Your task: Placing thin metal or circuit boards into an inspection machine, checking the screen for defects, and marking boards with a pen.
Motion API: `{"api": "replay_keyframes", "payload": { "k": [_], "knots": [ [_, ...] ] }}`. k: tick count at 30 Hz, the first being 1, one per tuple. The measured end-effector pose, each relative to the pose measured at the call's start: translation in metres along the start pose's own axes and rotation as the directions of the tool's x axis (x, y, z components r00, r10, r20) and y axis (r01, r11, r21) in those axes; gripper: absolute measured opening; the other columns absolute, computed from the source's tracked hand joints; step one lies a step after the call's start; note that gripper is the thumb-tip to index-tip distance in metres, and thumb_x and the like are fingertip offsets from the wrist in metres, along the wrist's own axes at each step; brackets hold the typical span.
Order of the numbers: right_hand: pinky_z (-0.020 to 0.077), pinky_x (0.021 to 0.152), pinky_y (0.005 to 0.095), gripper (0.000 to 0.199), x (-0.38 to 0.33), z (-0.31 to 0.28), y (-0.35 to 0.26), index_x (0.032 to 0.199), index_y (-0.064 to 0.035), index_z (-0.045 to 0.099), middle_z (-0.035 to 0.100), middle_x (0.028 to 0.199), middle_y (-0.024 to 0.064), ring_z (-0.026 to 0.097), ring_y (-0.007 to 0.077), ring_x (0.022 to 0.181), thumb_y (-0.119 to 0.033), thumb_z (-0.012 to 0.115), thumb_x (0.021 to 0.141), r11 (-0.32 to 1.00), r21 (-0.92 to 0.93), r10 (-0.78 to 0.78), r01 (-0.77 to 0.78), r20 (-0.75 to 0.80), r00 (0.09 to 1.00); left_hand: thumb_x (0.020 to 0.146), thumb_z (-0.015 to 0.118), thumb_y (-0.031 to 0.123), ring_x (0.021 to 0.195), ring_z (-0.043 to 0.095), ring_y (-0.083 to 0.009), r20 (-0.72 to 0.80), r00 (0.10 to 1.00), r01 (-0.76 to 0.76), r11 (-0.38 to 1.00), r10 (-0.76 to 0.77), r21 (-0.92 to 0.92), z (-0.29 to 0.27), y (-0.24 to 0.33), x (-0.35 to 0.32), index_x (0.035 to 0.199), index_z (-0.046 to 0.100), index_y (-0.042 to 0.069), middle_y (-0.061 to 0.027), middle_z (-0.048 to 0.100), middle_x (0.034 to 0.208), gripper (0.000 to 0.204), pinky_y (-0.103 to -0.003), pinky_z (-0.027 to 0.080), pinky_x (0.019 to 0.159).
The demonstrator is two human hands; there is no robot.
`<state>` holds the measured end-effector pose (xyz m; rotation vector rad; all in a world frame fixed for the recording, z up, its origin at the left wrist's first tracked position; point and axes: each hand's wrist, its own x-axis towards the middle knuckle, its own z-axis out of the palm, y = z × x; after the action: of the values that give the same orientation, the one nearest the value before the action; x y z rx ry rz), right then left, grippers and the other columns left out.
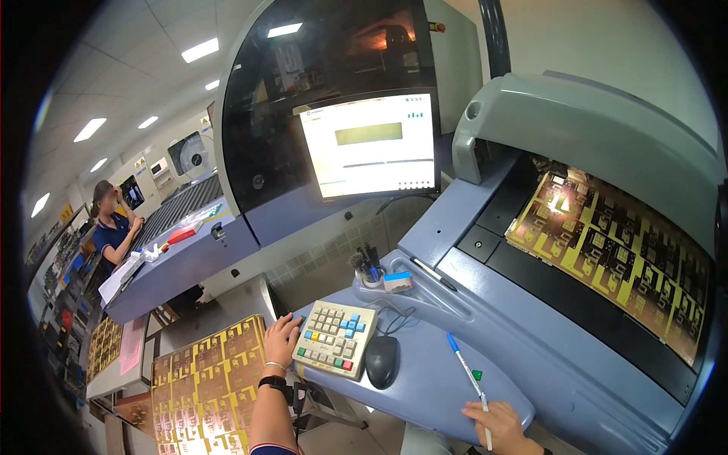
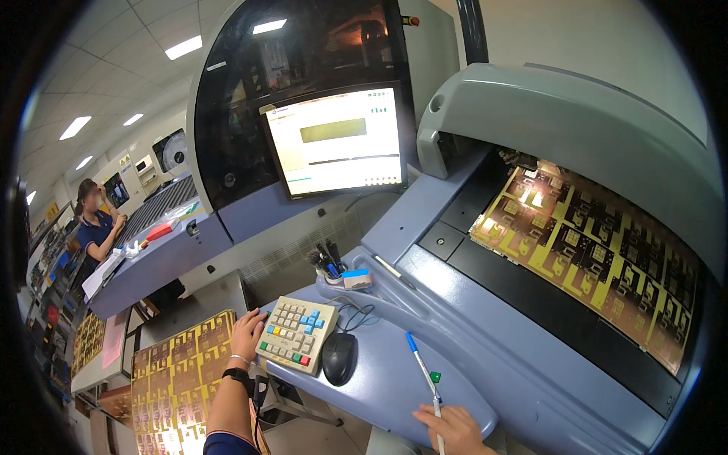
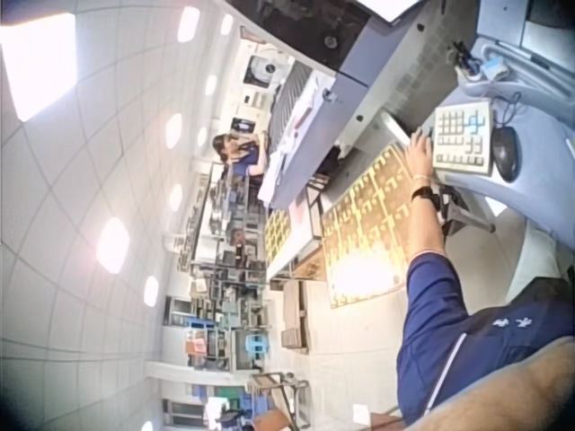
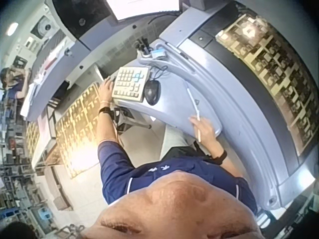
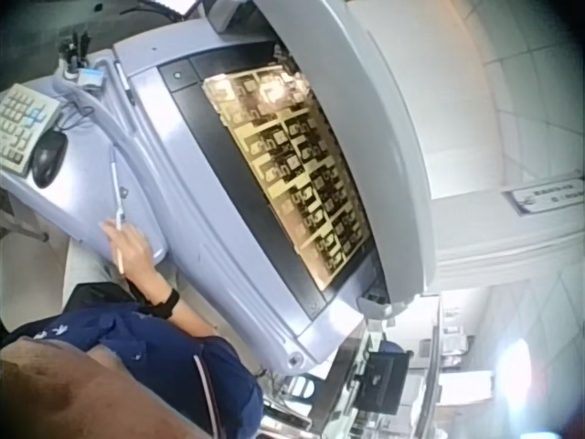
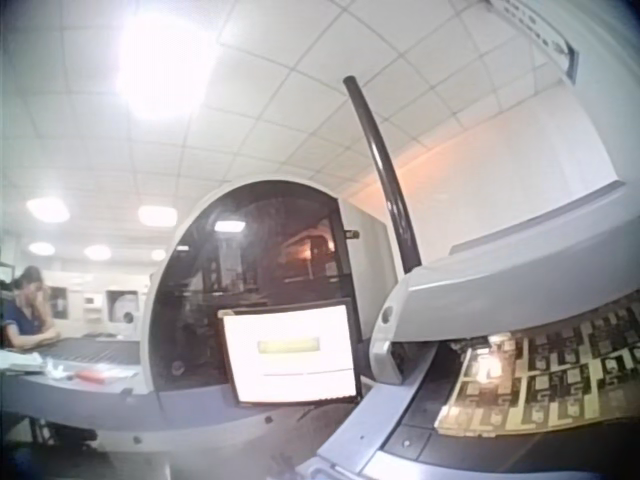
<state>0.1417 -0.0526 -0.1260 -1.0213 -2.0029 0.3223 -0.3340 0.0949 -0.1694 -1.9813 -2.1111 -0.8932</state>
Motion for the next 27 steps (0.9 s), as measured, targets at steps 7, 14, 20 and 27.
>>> {"api": "replay_keyframes", "payload": {
  "k": [7, 14, 20, 27],
  "knots": [
    [0.0486, 0.075, 0.0393, 0.031, 0.000, 0.001, 0.001, 0.102, -0.0068, 0.065, 0.065, 0.100, 0.0151, 0.063, 0.0326, 0.089, 0.002, 0.057, 0.073, 1.000, -0.007, -0.005, 0.005, -0.008, 1.000, 0.089, 0.051, 0.022, 0.115, 0.049, -0.0282, -0.011, 1.000, -0.029, 0.999, 0.029, 0.034, -0.006, 0.004, -0.001, 0.112, 0.065, 0.017, -0.0059, 0.056, 0.125, 0.027, -0.039, 0.035, 0.100],
    [0.0489, 0.073, 0.0371, 0.021, 0.002, -0.002, 0.002, 0.098, -0.0055, 0.064, 0.066, 0.096, 0.0129, 0.063, 0.0290, 0.083, -0.001, 0.056, 0.079, 0.996, 0.075, 0.057, -0.054, -0.040, 0.998, 0.088, 0.053, 0.019, 0.115, 0.050, -0.0280, -0.019, 0.999, -0.039, 0.999, 0.039, -0.016, 0.003, 0.008, 0.005, 0.111, 0.065, 0.016, -0.0066, 0.056, 0.124, 0.027, -0.039, 0.035, 0.100],
    [0.0494, 0.059, 0.0343, 0.024, 0.064, -0.075, 0.023, 0.098, -0.0047, 0.066, 0.065, 0.084, 0.0099, 0.061, 0.0243, 0.066, -0.023, 0.052, 0.092, 0.998, 0.047, -0.036, 0.043, -0.148, 0.988, 0.089, 0.051, 0.019, 0.117, 0.049, -0.0270, 0.003, 1.000, -0.004, 1.000, 0.004, -0.013, -0.005, 0.000, -0.002, 0.111, 0.064, 0.014, -0.0074, 0.056, 0.125, 0.027, -0.039, 0.034, 0.101],
    [0.0442, 0.056, 0.0221, 0.022, 0.162, -0.231, 0.068, 0.090, -0.0033, 0.062, 0.061, 0.074, 0.0037, 0.054, 0.0083, 0.061, -0.020, 0.050, 0.094, 0.987, 0.004, 0.144, -0.163, -0.491, 0.859, 0.088, 0.053, 0.018, 0.116, 0.049, -0.0258, -0.005, 1.000, -0.011, 1.000, 0.011, -0.024, 0.000, 0.000, 0.001, 0.113, 0.063, 0.013, -0.0053, 0.056, 0.124, 0.028, -0.039, 0.032, 0.102]
  ]
}}
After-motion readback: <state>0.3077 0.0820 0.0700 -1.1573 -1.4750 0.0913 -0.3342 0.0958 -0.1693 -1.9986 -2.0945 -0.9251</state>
